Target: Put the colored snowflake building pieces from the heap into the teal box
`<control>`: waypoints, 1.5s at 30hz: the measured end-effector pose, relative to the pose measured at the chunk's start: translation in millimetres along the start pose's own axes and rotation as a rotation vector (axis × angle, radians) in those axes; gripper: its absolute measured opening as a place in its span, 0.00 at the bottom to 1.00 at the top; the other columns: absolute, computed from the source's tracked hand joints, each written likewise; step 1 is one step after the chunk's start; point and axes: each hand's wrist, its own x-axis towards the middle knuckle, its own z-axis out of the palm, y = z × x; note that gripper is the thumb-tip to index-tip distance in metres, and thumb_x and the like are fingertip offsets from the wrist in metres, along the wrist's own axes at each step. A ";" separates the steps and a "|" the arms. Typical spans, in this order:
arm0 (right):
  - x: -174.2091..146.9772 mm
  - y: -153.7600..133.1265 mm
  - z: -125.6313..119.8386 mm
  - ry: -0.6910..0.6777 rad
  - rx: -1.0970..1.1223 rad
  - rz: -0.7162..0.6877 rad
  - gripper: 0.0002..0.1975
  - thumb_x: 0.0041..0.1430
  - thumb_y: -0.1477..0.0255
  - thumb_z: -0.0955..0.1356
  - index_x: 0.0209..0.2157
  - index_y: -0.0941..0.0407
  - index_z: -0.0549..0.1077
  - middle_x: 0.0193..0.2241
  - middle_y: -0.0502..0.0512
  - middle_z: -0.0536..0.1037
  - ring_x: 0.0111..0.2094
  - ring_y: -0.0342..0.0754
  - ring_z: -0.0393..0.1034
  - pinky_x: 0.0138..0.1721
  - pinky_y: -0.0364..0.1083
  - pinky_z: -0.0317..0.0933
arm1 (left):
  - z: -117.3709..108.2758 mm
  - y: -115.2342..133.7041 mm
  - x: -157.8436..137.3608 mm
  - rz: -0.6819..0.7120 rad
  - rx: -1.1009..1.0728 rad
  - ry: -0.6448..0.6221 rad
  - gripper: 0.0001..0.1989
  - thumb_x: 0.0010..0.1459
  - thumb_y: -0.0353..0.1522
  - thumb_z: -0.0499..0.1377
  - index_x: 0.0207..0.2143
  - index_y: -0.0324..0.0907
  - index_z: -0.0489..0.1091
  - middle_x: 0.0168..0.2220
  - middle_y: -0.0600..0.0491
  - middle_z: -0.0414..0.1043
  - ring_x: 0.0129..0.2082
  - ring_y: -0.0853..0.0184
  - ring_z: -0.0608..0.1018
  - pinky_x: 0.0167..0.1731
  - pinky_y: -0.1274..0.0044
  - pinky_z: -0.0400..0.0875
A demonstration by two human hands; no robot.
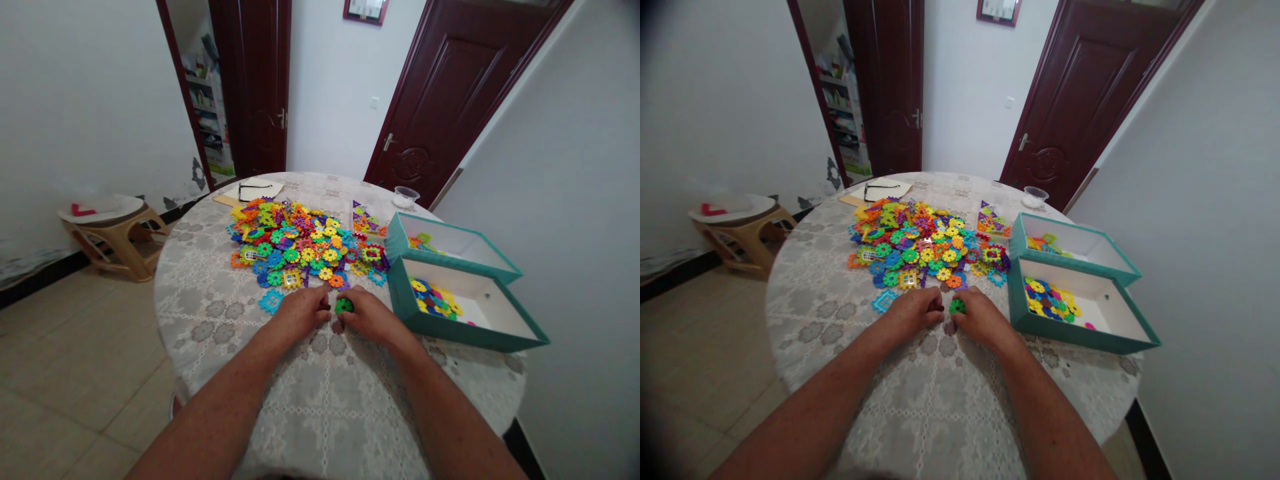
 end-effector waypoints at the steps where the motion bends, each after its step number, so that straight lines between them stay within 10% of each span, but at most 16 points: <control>1: -0.1 0.5 -0.3 0.004 -0.012 0.022 0.11 0.56 0.76 0.70 0.42 0.55 0.77 0.42 0.57 0.75 0.46 0.52 0.71 0.48 0.47 0.62 | -0.4 0.7 -0.3 0.000 0.010 -0.001 0.07 0.57 0.33 0.64 0.39 0.47 0.73 0.36 0.54 0.79 0.38 0.62 0.78 0.33 0.76 0.60; 12: -4.2 4.2 -1.1 0.006 0.102 -0.021 0.15 0.56 0.76 0.69 0.46 0.53 0.71 0.34 0.49 0.76 0.36 0.47 0.70 0.37 0.43 0.59 | 1.5 -0.2 -0.6 -0.002 -0.061 0.023 0.08 0.57 0.32 0.65 0.39 0.46 0.70 0.36 0.55 0.79 0.39 0.63 0.78 0.34 0.75 0.61; 22: -15.8 -14.7 -6.1 -0.003 0.256 -0.230 0.34 0.62 0.75 0.69 0.69 0.47 0.63 0.43 0.51 0.80 0.40 0.48 0.73 0.45 0.46 0.64 | 4.3 -7.9 3.0 -0.055 -0.798 -0.024 0.21 0.53 0.36 0.68 0.47 0.45 0.64 0.26 0.62 0.68 0.22 0.72 0.70 0.23 0.79 0.62; 28: -21.1 -23.2 -10.8 0.026 0.210 -0.405 0.17 0.69 0.73 0.65 0.56 0.49 0.77 0.47 0.57 0.79 0.49 0.51 0.73 0.52 0.48 0.64 | 1.2 -7.8 0.8 -0.024 -0.956 -0.209 0.27 0.48 0.36 0.72 0.49 0.41 0.69 0.28 0.57 0.74 0.21 0.72 0.72 0.21 0.80 0.67; 35: -28.1 -17.0 -22.3 0.215 0.121 -0.447 0.13 0.70 0.70 0.66 0.54 0.51 0.75 0.47 0.59 0.79 0.48 0.54 0.74 0.50 0.51 0.68 | -3.2 -1.5 0.9 0.012 -1.078 -0.115 0.25 0.51 0.43 0.71 0.47 0.40 0.71 0.25 0.60 0.69 0.20 0.74 0.71 0.23 0.80 0.70; 41: -38.7 13.7 -64.2 0.756 -0.125 -0.255 0.15 0.67 0.68 0.67 0.54 0.52 0.74 0.47 0.60 0.79 0.48 0.56 0.75 0.52 0.54 0.68 | -15.7 -12.7 0.3 0.067 -0.637 0.252 0.14 0.60 0.39 0.64 0.45 0.42 0.73 0.30 0.57 0.72 0.25 0.71 0.72 0.28 0.77 0.68; 45: -45.0 63.5 -82.0 0.851 -0.379 -0.072 0.15 0.62 0.70 0.65 0.50 0.55 0.75 0.42 0.62 0.80 0.45 0.60 0.74 0.50 0.57 0.67 | -0.9 -4.8 -7.3 0.258 -0.099 0.116 0.16 0.58 0.37 0.68 0.48 0.44 0.75 0.44 0.50 0.78 0.42 0.62 0.78 0.42 0.73 0.71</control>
